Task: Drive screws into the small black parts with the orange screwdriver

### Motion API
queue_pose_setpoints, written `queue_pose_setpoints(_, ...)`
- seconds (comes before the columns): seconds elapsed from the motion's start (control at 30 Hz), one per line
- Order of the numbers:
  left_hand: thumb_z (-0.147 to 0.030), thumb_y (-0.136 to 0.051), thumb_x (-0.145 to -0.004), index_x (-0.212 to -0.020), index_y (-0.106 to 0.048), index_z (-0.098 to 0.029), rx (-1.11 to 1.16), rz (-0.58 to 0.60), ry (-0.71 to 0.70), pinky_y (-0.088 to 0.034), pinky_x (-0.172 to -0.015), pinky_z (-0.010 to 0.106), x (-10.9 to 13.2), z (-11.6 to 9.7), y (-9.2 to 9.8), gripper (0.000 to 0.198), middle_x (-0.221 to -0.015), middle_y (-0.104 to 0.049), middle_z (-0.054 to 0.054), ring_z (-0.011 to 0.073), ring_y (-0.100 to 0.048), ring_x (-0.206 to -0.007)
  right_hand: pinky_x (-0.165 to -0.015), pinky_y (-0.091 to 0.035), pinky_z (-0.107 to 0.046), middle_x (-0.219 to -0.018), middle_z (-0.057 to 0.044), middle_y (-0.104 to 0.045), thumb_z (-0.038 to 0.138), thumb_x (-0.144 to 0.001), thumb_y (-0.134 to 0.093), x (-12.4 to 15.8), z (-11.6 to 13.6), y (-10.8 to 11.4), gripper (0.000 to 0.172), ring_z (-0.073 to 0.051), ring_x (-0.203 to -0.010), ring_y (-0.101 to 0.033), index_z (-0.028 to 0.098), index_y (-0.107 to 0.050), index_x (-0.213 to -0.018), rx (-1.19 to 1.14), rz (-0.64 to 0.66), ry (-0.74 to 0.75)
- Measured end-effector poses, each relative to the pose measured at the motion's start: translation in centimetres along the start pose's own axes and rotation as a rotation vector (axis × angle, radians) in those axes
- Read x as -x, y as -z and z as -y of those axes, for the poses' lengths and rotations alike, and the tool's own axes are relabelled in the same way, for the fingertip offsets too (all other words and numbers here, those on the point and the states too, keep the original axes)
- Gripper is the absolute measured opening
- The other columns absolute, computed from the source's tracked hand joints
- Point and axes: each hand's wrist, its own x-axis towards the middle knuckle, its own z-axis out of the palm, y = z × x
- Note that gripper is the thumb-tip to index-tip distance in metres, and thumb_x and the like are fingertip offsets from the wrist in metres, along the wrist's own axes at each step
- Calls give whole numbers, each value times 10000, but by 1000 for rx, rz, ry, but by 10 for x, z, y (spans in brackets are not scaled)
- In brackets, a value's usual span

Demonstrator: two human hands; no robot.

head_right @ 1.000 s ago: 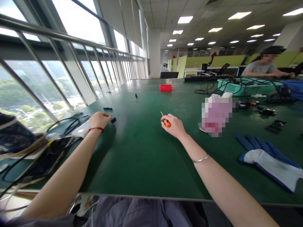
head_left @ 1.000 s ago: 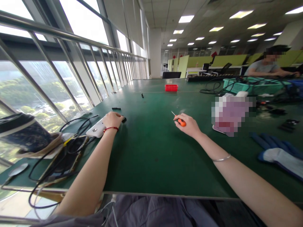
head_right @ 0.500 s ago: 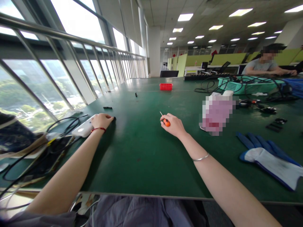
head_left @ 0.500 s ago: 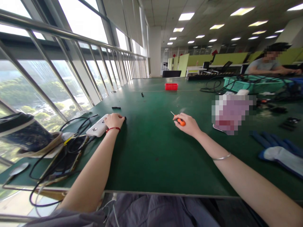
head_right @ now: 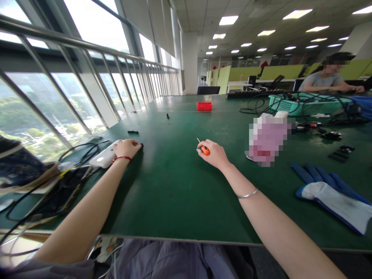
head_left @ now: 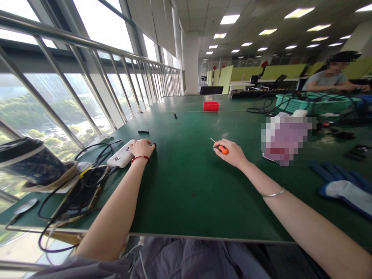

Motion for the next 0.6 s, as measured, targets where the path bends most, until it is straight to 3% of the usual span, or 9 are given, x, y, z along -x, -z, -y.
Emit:
queue_pose_setpoints(0.27,-337,-489,-779,-928,-720,-225,99,-30,28,-321,-919,429,1,2,-2,297,-1006,-684,103,312,-512,-1071,-612,-419,-263,-888,-2,-642,329,-791,-543,0,2,1,129,-158,-753,-597,252,-634,-840,-5,12,-13)
queue_pose_setpoints(0.6,-346,-468,-809,-875,-689,-198,31,-21,-31,-330,-898,409,0,-1,-6,273,-934,-697,98,274,-603,-914,-592,-412,-255,-884,0,-661,344,-793,-541,1,2,0,135,-159,-749,-606,258,-640,-825,8,3,-11)
